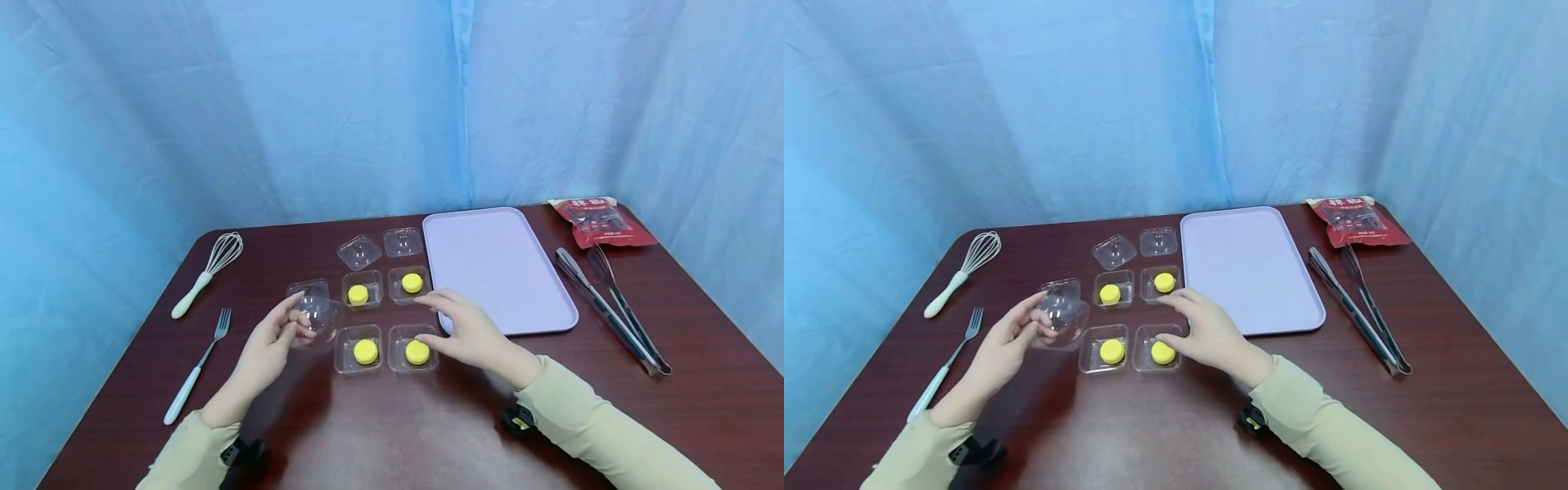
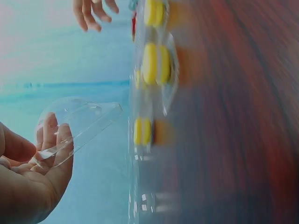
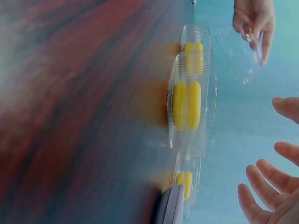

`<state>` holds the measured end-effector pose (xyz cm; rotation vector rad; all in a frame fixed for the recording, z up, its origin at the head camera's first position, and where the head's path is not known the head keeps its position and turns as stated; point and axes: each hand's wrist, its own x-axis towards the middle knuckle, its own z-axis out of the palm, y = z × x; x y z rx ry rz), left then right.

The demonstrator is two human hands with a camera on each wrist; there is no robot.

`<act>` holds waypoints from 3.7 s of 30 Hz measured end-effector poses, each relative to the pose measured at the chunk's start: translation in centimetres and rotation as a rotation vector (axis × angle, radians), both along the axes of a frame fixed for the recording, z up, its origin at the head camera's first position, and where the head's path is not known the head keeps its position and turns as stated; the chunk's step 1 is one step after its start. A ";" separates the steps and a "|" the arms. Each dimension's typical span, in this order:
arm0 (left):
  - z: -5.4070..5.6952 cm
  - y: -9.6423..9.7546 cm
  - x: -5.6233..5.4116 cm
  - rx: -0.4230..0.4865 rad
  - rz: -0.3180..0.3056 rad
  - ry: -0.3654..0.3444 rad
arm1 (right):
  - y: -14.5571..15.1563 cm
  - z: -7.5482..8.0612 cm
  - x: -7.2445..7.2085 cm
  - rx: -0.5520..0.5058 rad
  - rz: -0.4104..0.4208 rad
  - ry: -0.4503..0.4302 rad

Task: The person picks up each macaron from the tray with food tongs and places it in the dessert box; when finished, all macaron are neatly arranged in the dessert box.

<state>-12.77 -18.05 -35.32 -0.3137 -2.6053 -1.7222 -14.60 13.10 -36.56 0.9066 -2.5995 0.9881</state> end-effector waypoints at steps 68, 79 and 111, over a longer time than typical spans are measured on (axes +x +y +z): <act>-0.9 8.4 -1.8 -0.569 -0.387 0.409 | 1.2 -0.8 -0.6 0.128 0.036 0.070; -1.5 8.4 -2.3 -0.630 -0.424 0.445 | 1.1 -0.9 -0.5 0.167 0.057 0.013; -1.6 8.9 -2.0 -0.794 -0.503 0.311 | 0.5 -0.9 0.0 0.376 0.119 -0.077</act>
